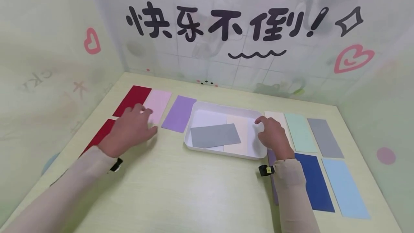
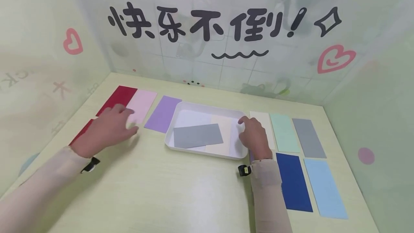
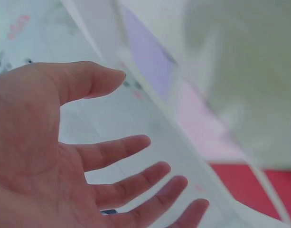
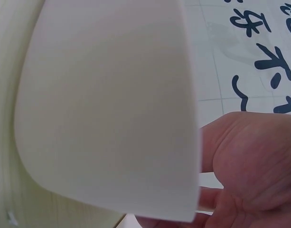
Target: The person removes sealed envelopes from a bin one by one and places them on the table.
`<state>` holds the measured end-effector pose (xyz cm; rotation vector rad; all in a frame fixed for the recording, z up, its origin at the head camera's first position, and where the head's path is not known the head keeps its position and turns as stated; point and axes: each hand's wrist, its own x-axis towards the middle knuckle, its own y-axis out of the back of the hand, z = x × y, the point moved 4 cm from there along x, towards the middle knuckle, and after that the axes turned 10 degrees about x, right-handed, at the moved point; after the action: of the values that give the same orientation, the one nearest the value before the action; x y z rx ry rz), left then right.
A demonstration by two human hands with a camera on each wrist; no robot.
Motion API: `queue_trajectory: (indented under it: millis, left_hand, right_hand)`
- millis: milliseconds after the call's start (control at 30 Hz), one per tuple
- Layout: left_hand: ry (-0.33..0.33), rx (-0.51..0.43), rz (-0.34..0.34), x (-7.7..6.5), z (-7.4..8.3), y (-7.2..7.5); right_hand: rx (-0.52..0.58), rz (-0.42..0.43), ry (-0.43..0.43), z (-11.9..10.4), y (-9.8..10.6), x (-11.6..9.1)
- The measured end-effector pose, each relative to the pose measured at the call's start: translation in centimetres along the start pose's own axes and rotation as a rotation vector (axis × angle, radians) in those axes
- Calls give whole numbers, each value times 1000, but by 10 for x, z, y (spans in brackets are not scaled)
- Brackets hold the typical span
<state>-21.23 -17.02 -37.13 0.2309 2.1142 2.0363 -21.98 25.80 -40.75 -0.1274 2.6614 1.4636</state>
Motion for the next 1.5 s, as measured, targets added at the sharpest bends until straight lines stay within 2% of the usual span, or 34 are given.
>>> queue_trajectory:
  millis: [200,367,533,700,900,1067,1267,1500]
  left_hand:
    - [-146,75,81,26,64,15]
    - [-235,123,110,37,108,20]
    - [-315,170,121,44,141,15]
    - [-395,190,90,54,167,5]
    - [-490,167,23,62,188,-10]
    - [-534,133,-23,65,198,-17]
    - [-540,92,-89,70,202,-22]
    - [-529,149,-99,73,204,-22]
  right_hand:
    - [-1,10,13,1,-1,1]
    - [-1,14,13,1,-1,2]
    - [-7,11,21,0,-1,4]
    - [-10,13,22,0,-1,5]
    - [-8,2,5,1,-2,5]
    - [-5,0,-9,2,-2,5]
    - [-5,9,-5,0,-1,5]
    - [-6,9,-2,2,-1,5]
